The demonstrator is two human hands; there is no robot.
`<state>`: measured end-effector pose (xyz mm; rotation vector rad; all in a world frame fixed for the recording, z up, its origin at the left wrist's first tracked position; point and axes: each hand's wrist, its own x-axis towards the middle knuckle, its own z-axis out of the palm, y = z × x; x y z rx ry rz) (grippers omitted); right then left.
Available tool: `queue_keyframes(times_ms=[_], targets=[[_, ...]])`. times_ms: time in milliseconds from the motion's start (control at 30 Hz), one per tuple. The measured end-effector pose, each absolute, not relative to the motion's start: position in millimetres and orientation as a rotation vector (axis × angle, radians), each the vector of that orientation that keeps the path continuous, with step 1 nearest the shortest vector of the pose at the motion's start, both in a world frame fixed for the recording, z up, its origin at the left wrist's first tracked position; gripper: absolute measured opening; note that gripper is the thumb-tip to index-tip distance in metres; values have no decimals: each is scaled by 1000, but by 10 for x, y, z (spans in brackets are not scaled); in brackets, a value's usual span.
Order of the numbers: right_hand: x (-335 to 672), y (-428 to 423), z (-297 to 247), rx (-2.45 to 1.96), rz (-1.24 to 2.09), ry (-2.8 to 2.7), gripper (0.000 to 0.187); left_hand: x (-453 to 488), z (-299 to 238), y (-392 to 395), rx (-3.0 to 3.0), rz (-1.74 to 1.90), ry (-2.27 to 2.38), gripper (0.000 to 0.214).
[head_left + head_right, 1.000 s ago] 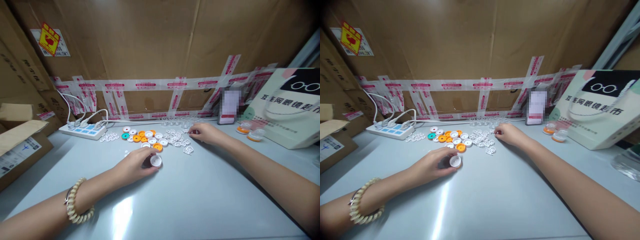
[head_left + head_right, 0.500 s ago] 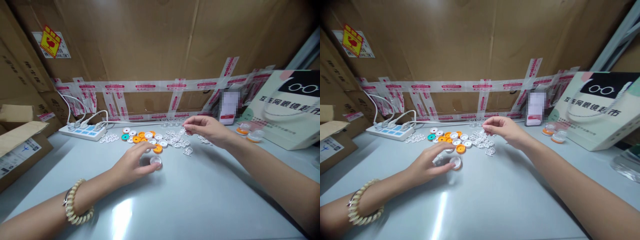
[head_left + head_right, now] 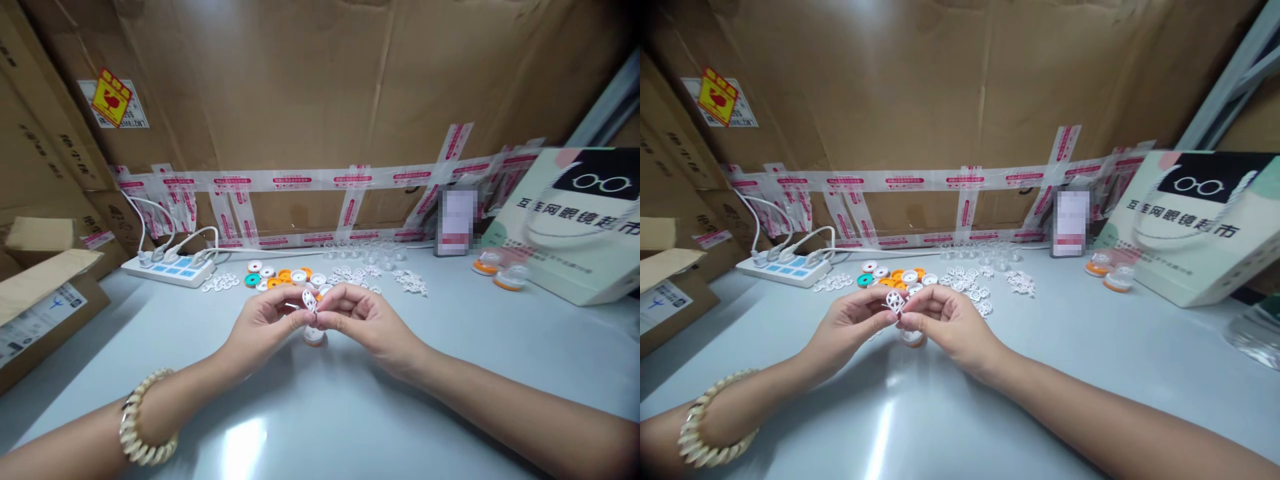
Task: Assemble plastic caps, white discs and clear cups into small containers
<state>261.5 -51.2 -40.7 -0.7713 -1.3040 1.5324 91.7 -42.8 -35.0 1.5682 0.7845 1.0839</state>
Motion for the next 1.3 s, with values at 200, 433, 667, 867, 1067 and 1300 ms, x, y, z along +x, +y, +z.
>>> queue_keyframes(times_ms=[200,433,667,867,1067,1300], targets=[[2736,-404,-309,-838,1417,-1396,19,935,-315,-429,1490,1115,824,16],[3498,262,-372,-1358,698,-1664,18,858,-142,-351,1560,1184,887,23],[3541,433,-631,-1598,525,-1921,12,950,255,-157,1756,1175,850,21],[3527,569,-717,-1659,527,-1927,18,1001,330,-145,1773,1202,790,19],[3488,654,-748,-1694,595,-1904,13,972,287,-218,1753,1127,808,15],[3526,570,-627,-1671,604,-1790,15,970,211,-184,1761,1005,840,19]])
